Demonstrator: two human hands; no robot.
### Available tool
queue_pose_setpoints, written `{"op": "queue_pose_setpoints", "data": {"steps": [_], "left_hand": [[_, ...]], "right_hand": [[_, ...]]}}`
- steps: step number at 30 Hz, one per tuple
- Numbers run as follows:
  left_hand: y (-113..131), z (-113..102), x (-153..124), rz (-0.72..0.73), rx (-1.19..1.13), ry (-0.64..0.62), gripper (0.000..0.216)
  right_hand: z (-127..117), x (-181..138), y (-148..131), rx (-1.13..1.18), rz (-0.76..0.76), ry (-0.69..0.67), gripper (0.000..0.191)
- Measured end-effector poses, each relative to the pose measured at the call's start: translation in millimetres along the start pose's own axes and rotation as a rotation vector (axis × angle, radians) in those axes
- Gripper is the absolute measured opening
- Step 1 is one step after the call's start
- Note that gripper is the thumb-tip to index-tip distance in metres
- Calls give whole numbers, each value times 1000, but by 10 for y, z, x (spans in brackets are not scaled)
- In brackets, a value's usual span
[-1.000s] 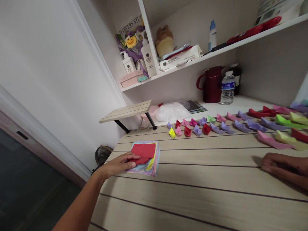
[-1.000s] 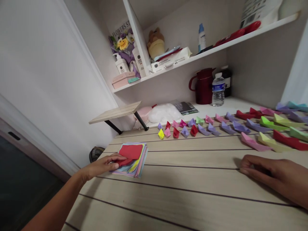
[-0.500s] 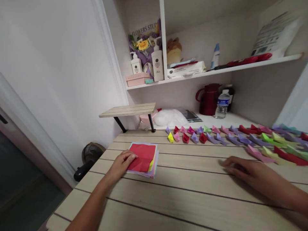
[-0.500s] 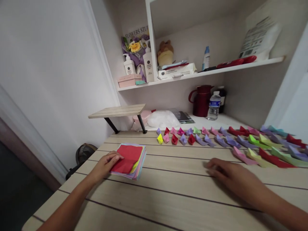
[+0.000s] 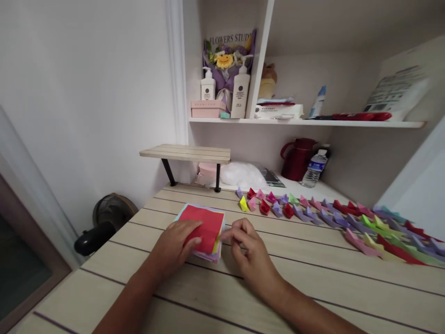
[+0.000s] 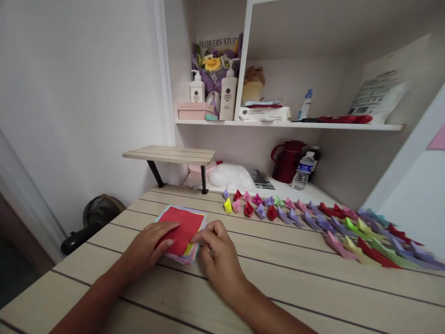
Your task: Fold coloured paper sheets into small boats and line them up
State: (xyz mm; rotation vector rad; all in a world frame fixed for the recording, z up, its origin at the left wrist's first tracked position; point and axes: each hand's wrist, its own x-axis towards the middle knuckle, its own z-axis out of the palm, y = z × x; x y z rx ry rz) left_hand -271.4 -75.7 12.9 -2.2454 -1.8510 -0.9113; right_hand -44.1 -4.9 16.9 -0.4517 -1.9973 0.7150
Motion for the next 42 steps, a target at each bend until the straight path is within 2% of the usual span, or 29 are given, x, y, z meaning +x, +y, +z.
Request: {"op": "queue_pose_setpoints", "data": {"steps": [6,14,23,28,42], "left_hand": [[-64,-45,-30,-90,-102,-69,48],[-76,-30,-22,-103,-154,-184,71],[-92,12,-47,-73,-153,-235,72],[-64,-8,-50,-60,-149,-243,56],[-35,-65,-41,-57,-160,-233,55]], "right_hand": [[50,-193,76,6,-61,-90,46],[77,-174,87,-3,-64,-110,46],[101,-182,106,-21,-87,-182,49],[87,-170,83,-9,-54,-145,39],[89,-160,60,13,-33,-129,35]]}}
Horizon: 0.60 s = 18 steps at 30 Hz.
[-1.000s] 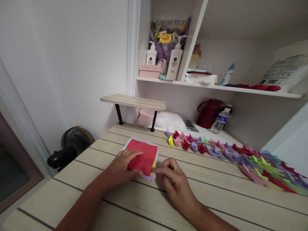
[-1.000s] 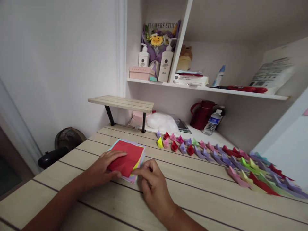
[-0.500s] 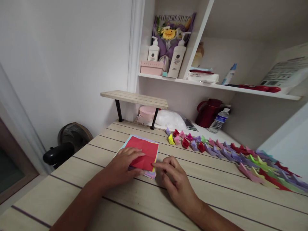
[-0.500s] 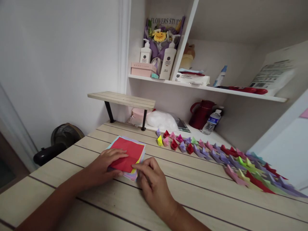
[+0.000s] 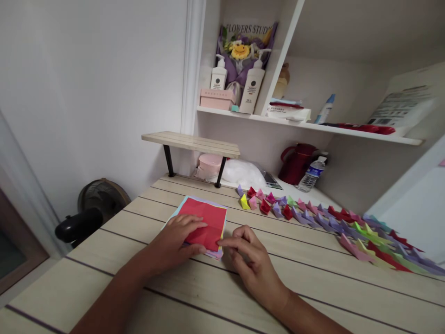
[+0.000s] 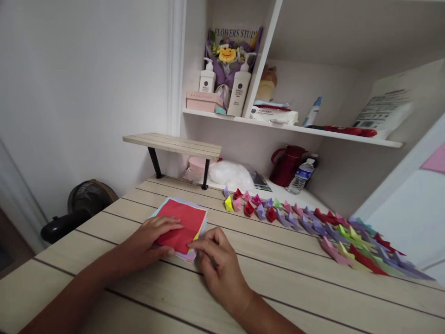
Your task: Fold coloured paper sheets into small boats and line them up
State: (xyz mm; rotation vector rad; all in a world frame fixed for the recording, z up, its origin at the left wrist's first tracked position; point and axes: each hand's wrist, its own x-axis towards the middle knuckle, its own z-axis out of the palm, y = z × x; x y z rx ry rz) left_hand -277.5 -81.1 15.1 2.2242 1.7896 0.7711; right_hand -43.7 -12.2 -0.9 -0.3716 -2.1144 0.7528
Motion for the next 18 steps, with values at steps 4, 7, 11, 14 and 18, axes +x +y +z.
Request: {"op": "queue_pose_setpoints", "data": {"steps": [4,7,11,14,18], "left_hand": [[0,8,10,-11,2,9,50],[-11,17,14,-15,-1,14,47],[-30,22,13,-9,-9,15,47],[-44,29,14,-7,-12,11,57],[-58,44,18,-7,-8,15,59]], "right_hand": [[-13,0,-12,18,-10,-4,36],[-27,-6,-20,19,-12,-10,37],[-28,-11,-17,16,-7,-31,40],[-22,-11,-10,25,5,-28,39],[-13,-5,4,34,-1,-51,38]]}}
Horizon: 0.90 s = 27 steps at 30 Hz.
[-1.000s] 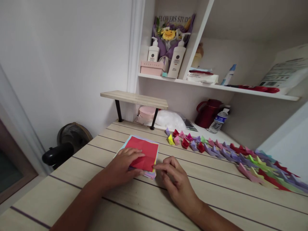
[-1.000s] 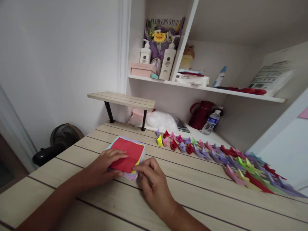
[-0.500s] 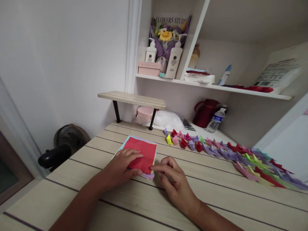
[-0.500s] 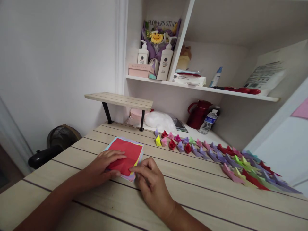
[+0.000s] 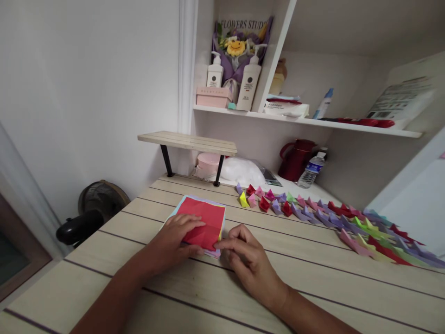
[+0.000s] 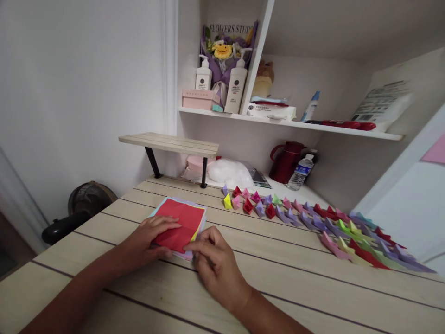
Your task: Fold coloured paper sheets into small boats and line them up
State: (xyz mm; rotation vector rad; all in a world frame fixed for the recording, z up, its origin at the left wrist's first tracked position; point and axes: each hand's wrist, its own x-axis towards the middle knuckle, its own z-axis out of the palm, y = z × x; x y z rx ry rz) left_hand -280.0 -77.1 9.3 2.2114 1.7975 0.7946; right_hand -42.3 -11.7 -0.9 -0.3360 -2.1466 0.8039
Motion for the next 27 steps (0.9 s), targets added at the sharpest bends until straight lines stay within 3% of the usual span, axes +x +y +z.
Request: {"op": "queue_pose_setpoints", "data": {"steps": [5,11,27], "left_hand": [[17,15,10,-3,10,8,50],[55,18,16,19,2,26,45],[82,3,11,11,6,41,45]], "right_hand": [[6,17,16,1,-17,-42,39],[-21,24,49,-22,62,5,32],[-34,13,14,48,36,9,24]]}}
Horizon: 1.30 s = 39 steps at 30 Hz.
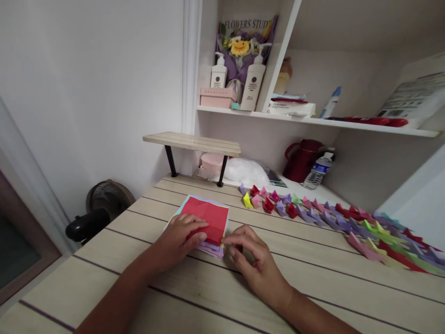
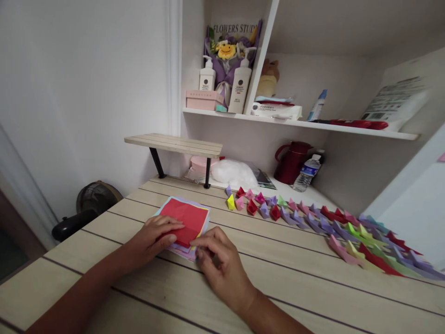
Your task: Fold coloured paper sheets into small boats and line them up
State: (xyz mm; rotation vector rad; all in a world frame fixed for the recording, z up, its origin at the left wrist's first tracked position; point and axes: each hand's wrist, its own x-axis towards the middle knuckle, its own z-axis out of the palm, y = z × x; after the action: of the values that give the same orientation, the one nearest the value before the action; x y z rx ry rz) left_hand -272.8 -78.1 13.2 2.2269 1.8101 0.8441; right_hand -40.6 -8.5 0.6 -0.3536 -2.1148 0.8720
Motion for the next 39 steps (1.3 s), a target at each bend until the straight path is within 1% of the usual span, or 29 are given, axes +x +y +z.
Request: {"op": "queue_pose_setpoints", "data": {"steps": [6,18,31,39], "left_hand": [[1,5,5,-6,-3,-2,46],[-11,12,26,8,-3,-7,45],[-45,17,26,14,-7,-18,45],[-35,12,30,12,-5,-21,45]], "right_hand": [[-1,-3,2,16,-16,-16,29],[1,6,10,22,39,2,22],[-6,27,18,39,91,38,20],[-8,37,3,47,103,34,21]]}}
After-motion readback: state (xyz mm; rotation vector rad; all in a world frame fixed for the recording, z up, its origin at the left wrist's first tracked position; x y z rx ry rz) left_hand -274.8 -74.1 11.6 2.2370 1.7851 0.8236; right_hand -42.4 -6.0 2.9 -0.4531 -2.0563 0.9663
